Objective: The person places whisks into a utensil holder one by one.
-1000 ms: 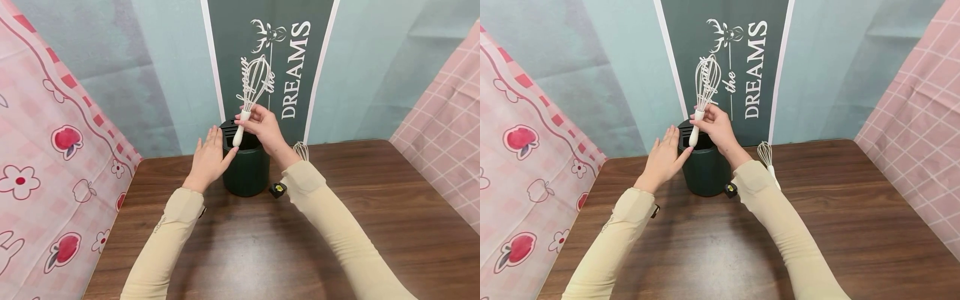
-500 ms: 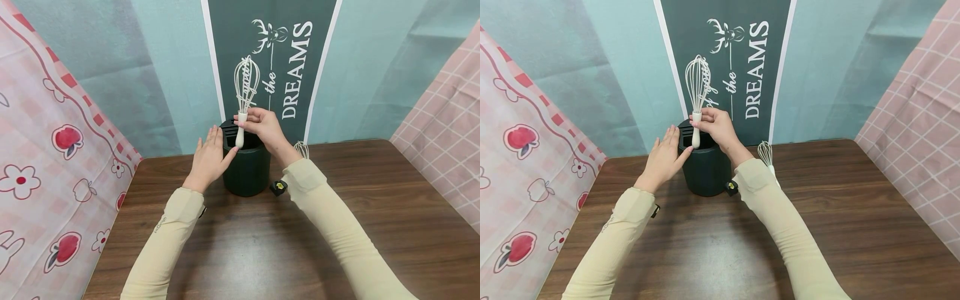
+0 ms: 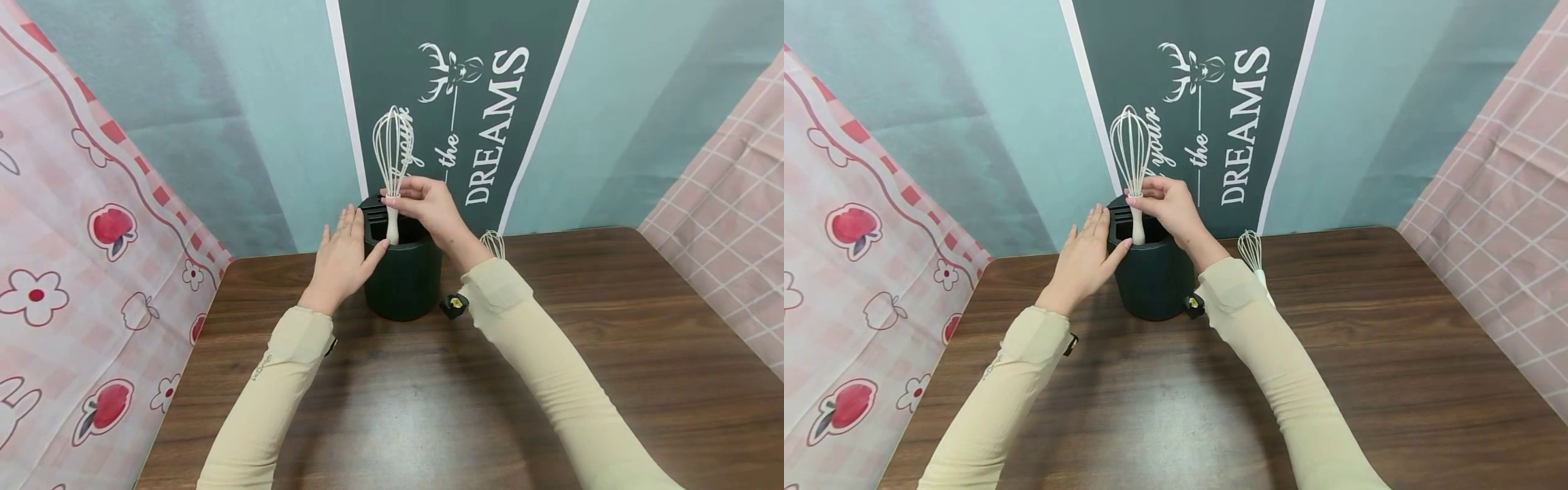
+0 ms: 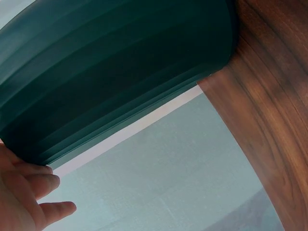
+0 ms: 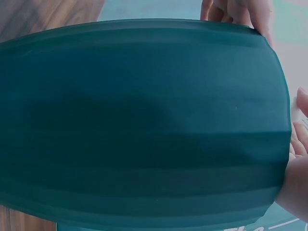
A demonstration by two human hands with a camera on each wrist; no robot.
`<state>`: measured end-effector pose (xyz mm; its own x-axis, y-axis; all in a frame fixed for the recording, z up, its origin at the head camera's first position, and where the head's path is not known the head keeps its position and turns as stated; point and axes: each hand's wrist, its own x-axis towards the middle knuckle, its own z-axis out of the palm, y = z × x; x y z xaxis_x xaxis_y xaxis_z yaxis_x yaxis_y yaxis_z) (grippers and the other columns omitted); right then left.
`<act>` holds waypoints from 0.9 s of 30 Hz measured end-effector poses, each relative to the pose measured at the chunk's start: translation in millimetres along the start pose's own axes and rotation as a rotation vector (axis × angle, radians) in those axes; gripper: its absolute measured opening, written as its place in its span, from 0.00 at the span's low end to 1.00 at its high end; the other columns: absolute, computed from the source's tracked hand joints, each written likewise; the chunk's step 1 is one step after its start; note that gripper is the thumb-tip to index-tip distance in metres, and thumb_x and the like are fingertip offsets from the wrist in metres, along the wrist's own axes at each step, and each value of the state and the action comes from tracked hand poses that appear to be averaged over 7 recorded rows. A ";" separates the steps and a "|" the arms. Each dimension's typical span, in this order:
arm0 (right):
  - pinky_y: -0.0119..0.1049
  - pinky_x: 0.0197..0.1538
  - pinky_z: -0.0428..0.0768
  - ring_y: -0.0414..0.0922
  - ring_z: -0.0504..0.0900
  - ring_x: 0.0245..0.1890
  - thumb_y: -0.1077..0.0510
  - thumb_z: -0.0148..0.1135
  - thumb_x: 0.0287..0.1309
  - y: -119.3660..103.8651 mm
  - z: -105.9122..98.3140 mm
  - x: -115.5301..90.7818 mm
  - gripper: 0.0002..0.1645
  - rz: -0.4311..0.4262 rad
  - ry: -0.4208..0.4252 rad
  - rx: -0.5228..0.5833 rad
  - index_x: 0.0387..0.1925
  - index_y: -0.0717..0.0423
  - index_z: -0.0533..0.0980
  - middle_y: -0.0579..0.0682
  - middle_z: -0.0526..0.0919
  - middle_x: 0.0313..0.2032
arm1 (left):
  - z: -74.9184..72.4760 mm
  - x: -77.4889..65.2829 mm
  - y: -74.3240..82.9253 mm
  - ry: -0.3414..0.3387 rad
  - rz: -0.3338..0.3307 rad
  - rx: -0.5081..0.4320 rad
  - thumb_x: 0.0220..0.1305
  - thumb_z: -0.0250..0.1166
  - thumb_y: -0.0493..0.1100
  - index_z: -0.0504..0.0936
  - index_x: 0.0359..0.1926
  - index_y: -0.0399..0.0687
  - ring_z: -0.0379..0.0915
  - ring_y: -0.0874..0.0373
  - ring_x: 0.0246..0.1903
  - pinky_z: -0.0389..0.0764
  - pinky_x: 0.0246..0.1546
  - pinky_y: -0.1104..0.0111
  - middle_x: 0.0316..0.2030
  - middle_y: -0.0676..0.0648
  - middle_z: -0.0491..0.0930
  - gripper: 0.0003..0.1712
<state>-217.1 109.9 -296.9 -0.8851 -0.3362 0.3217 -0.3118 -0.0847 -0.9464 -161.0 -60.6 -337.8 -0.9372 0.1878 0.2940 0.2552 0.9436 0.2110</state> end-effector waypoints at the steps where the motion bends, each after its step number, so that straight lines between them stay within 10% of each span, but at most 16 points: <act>1: 0.38 0.53 0.75 0.46 0.82 0.48 0.69 0.62 0.56 0.2 0.2 -0.2 0.19 -0.002 0.002 -0.005 0.50 0.71 0.75 0.63 0.81 0.48 | 0.2 0.1 0.0 0.001 0.000 0.001 0.68 0.39 0.69 0.49 0.72 0.34 0.40 0.49 0.71 0.45 0.67 0.49 0.71 0.38 0.47 0.48; 27: 0.38 0.53 0.75 0.44 0.83 0.44 0.70 0.64 0.54 3.6 0.3 0.6 0.19 -0.046 0.027 0.011 0.49 0.73 0.75 0.59 0.84 0.43 | 0.9 -0.3 -0.9 0.002 0.003 0.004 0.68 0.38 0.69 0.48 0.72 0.34 0.39 0.50 0.71 0.44 0.67 0.49 0.72 0.38 0.46 0.48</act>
<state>-218.7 109.1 -300.1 -0.8790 -0.3062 0.3656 -0.3489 -0.1097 -0.9307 -161.2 -61.2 -338.9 -0.9359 0.1904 0.2964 0.2574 0.9440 0.2062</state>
